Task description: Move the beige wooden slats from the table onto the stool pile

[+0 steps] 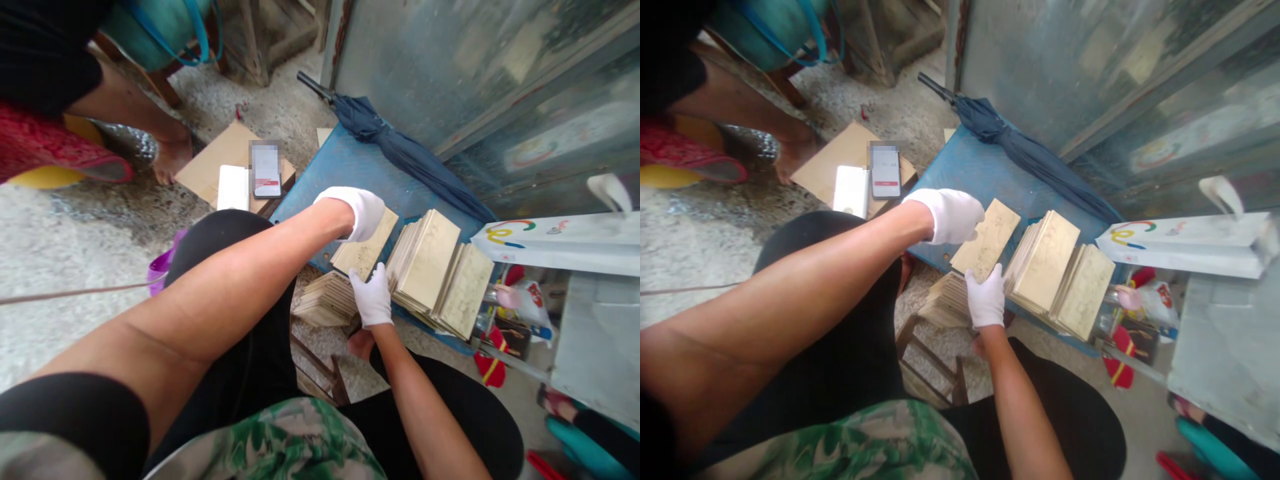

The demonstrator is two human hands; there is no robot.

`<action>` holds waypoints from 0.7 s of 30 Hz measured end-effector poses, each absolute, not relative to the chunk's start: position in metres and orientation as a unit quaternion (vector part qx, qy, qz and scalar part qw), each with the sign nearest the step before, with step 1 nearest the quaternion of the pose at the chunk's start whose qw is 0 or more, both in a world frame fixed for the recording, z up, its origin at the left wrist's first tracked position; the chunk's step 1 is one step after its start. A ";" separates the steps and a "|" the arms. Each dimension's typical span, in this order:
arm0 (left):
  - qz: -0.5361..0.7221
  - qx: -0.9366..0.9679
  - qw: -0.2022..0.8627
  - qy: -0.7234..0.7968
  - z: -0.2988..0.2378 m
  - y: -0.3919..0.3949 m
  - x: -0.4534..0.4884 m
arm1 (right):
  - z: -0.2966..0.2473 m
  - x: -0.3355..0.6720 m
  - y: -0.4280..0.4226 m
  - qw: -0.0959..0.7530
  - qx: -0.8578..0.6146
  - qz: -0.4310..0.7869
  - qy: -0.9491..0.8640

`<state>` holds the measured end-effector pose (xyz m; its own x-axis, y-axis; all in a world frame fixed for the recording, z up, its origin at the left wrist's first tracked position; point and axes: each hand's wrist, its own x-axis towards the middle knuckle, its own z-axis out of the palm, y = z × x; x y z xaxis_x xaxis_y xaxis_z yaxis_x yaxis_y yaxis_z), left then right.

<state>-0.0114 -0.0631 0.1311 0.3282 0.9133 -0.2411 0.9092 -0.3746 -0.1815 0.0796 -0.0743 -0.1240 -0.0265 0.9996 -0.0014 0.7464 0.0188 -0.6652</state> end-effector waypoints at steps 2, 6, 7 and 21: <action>0.148 -0.816 0.007 -0.559 0.131 -0.061 -0.014 | -0.109 0.069 -0.059 0.295 -0.692 0.274 -0.599; 0.129 -0.826 0.000 -0.549 0.127 -0.057 -0.016 | -0.094 0.047 -0.042 0.298 -0.712 0.312 -0.554; 0.126 -0.827 0.000 -0.548 0.127 -0.056 -0.017 | -0.093 0.042 -0.040 0.294 -0.715 0.318 -0.549; 0.119 -0.806 -0.008 -0.580 0.137 -0.065 -0.016 | -0.090 0.015 -0.024 0.184 -0.797 0.302 -0.490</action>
<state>-0.0159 -0.0648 0.1372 0.2978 0.9332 -0.2010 0.9371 -0.3260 -0.1249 0.0146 -0.0236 -0.0901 0.3373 0.8918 -0.3015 0.6698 -0.4524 -0.5888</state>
